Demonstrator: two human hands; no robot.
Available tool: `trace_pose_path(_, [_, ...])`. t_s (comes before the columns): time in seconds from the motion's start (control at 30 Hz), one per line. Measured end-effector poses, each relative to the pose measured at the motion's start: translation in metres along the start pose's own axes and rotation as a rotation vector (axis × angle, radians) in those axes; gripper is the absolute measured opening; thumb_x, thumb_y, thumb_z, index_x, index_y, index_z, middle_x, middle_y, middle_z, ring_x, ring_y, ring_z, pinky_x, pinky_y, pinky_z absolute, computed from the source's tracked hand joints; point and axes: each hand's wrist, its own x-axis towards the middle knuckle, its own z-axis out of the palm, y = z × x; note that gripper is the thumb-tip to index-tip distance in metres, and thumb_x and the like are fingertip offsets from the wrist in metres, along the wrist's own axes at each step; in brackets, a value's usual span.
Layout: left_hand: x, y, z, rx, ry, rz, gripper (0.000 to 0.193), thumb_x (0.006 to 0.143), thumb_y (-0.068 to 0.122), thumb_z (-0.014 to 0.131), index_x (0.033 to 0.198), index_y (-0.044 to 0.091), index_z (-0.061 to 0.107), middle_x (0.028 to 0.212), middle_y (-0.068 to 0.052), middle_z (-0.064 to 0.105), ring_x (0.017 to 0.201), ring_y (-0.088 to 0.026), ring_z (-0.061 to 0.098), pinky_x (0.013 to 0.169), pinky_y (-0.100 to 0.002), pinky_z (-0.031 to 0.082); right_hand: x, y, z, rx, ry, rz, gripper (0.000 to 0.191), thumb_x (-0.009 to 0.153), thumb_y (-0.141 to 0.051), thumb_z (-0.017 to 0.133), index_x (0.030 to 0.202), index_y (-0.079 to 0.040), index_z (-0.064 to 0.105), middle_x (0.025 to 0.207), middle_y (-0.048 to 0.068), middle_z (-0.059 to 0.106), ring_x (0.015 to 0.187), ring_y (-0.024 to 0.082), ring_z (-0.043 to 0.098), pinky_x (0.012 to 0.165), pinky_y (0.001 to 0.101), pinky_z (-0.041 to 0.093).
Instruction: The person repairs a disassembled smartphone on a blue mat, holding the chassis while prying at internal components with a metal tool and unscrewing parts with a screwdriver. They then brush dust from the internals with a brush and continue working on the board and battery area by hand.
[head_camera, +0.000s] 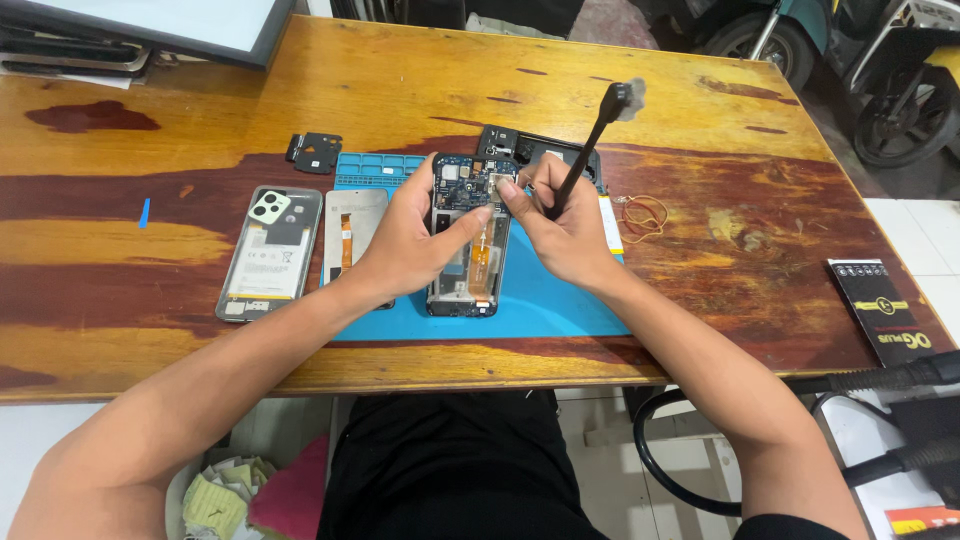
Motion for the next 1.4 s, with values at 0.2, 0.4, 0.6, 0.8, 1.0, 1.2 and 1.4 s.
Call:
trace_pose_path(0.2, [0.000, -0.006, 0.000, -0.049, 0.011, -0.032, 0.037, 0.098, 0.010, 0.071, 0.130, 0.003, 0.054, 0.116, -0.003, 0.068, 0.107, -0.006, 0.063, 0.094, -0.026, 0.053, 0.000, -0.002, 0.000, 0.003, -0.038, -0.003, 0.045, 0.105, -0.003, 0.067, 0.080, -0.014, 0.030, 0.076, -0.005, 0.037, 0.070, 0.004, 0.030, 0.059, 0.0249, 0.028])
trace_pose_path(0.4, [0.002, -0.011, -0.002, -0.021, 0.008, -0.023, 0.033, 0.101, 0.011, 0.070, 0.129, 0.002, 0.055, 0.117, -0.003, 0.068, 0.108, -0.007, 0.062, 0.096, -0.026, 0.053, 0.000, -0.003, 0.000, -0.027, -0.058, -0.006, 0.046, 0.104, -0.002, 0.066, 0.079, -0.014, 0.030, 0.073, -0.006, 0.033, 0.067, 0.005, 0.028, 0.057, 0.0253, 0.026])
trace_pose_path(0.6, [0.002, -0.012, -0.003, -0.057, -0.013, -0.042, 0.035, 0.100, 0.010, 0.070, 0.130, 0.003, 0.053, 0.115, -0.002, 0.066, 0.106, -0.007, 0.061, 0.094, -0.026, 0.053, 0.000, -0.004, 0.000, -0.032, -0.056, -0.005, 0.045, 0.104, -0.001, 0.067, 0.079, -0.014, 0.030, 0.076, -0.005, 0.034, 0.070, 0.005, 0.028, 0.058, 0.0257, 0.027])
trace_pose_path(0.8, [0.002, -0.011, -0.002, -0.046, -0.010, -0.029, 0.037, 0.100, 0.008, 0.069, 0.132, 0.003, 0.052, 0.118, -0.003, 0.065, 0.108, -0.007, 0.061, 0.097, -0.027, 0.052, 0.001, -0.004, 0.000, -0.054, -0.061, -0.011, 0.046, 0.104, -0.001, 0.067, 0.080, -0.014, 0.030, 0.076, -0.005, 0.035, 0.072, 0.005, 0.029, 0.060, 0.0255, 0.029])
trace_pose_path(1.0, [0.002, -0.008, -0.002, -0.046, -0.015, -0.056, 0.039, 0.099, 0.009, 0.068, 0.133, 0.003, 0.050, 0.118, -0.004, 0.065, 0.108, -0.008, 0.061, 0.096, -0.028, 0.053, 0.001, -0.004, 0.000, -0.040, -0.074, 0.003, 0.045, 0.104, -0.001, 0.066, 0.080, -0.013, 0.030, 0.075, -0.005, 0.036, 0.071, 0.005, 0.029, 0.060, 0.0251, 0.030])
trace_pose_path(1.2, [0.003, -0.008, -0.003, 0.007, -0.004, -0.041, 0.035, 0.101, 0.009, 0.068, 0.130, 0.002, 0.051, 0.118, -0.005, 0.067, 0.109, -0.009, 0.062, 0.098, -0.028, 0.052, 0.002, -0.003, 0.002, -0.009, -0.072, 0.023, 0.045, 0.105, -0.002, 0.065, 0.079, -0.013, 0.030, 0.074, -0.005, 0.034, 0.070, 0.005, 0.029, 0.059, 0.0253, 0.029])
trace_pose_path(1.4, [0.004, -0.011, -0.002, -0.064, -0.031, -0.004, 0.038, 0.103, 0.012, 0.066, 0.135, 0.003, 0.048, 0.122, -0.003, 0.065, 0.114, -0.008, 0.059, 0.101, -0.028, 0.050, 0.004, -0.003, 0.001, -0.012, -0.077, 0.023, 0.045, 0.106, -0.003, 0.064, 0.079, -0.013, 0.029, 0.074, -0.006, 0.033, 0.070, 0.005, 0.028, 0.060, 0.0254, 0.029])
